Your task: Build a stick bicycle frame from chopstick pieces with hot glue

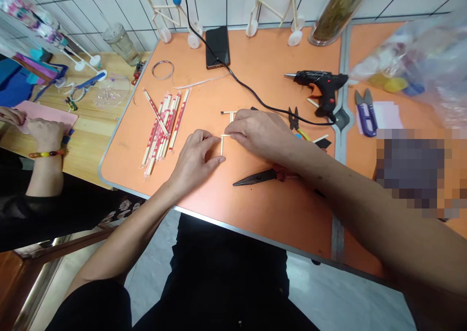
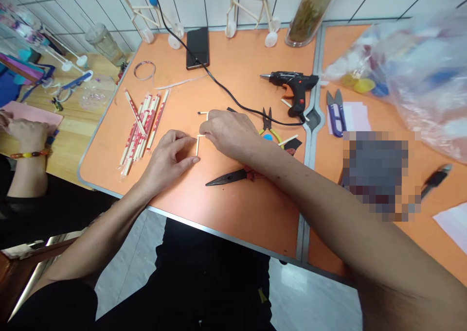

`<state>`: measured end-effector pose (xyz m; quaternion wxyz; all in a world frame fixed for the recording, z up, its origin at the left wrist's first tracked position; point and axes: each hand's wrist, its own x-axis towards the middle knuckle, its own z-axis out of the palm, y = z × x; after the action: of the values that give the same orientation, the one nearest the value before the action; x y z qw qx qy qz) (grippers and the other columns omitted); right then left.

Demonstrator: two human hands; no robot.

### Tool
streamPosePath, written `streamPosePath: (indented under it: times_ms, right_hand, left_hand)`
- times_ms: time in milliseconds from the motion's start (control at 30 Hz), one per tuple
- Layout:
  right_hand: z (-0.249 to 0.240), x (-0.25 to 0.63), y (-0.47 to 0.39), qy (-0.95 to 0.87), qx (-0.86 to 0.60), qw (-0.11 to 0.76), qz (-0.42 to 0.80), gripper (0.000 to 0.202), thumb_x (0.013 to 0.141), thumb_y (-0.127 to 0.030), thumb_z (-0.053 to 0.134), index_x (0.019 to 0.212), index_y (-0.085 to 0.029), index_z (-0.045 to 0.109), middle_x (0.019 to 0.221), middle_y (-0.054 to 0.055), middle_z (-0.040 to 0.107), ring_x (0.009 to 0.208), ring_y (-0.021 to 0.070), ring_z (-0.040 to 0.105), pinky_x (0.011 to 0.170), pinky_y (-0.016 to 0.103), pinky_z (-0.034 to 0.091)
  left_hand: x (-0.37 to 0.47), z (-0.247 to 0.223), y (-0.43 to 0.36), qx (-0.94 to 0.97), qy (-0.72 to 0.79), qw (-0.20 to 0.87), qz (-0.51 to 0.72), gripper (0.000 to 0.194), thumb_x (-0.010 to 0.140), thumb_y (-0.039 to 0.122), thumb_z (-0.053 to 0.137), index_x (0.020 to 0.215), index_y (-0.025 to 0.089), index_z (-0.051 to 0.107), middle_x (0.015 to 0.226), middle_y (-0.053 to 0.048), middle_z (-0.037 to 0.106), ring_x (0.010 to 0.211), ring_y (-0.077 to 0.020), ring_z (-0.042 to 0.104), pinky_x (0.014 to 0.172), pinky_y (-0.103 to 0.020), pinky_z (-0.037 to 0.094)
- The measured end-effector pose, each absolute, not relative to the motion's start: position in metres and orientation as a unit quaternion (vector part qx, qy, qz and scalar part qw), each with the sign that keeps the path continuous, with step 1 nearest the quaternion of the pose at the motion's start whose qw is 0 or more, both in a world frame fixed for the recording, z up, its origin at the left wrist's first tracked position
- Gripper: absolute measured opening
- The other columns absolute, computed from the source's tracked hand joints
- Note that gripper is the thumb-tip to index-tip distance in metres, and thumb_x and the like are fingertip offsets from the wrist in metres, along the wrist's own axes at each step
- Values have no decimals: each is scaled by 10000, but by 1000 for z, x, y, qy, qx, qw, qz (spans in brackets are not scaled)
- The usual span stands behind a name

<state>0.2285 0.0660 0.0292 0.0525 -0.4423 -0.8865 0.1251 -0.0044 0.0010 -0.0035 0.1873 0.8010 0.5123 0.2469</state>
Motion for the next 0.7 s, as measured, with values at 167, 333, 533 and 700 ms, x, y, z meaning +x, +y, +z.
streamPosePath:
  times_ms: [167, 333, 533, 700]
  right_hand:
    - [30, 228, 66, -885, -445, 47, 128, 433, 1146, -236, 469, 1332, -238, 860, 1296, 134, 769, 1105, 287, 685, 808, 377, 380]
    - [28, 228, 66, -887, -440, 53, 127, 432, 1152, -257, 467, 1325, -238, 863, 1274, 133, 765, 1102, 288, 684, 807, 382, 378]
    - [27, 230, 67, -888, -440, 54, 125, 431, 1150, -275, 470, 1328, -257, 862, 1277, 138, 772, 1111, 293, 673, 830, 395, 392]
    - [26, 231, 67, -889, -436, 61, 123, 418, 1154, -287, 474, 1287, -257, 869, 1277, 131, 778, 1107, 286, 673, 815, 380, 397]
  left_hand:
    - [-9, -6, 3, 816, 483, 178, 263, 389, 997, 261, 843, 1378, 248, 764, 1223, -79, 661, 1177, -269, 662, 1047, -469, 576]
    - [-13, -7, 0, 833, 457, 165, 264, 363, 1046, 347, 802, 1398, 267, 761, 1254, -96, 673, 1196, -277, 673, 1039, -479, 595]
    - [-26, 4, -28, 845, 442, 130, 273, 156, 1152, 307, 594, 1240, 242, 707, 1584, -139, 679, 1443, -287, 669, 1188, -520, 595]
    - [-30, 5, -35, 872, 395, 146, 250, 83, 1139, 273, 587, 1069, 247, 624, 1625, -148, 690, 1565, -289, 631, 1250, -574, 592]
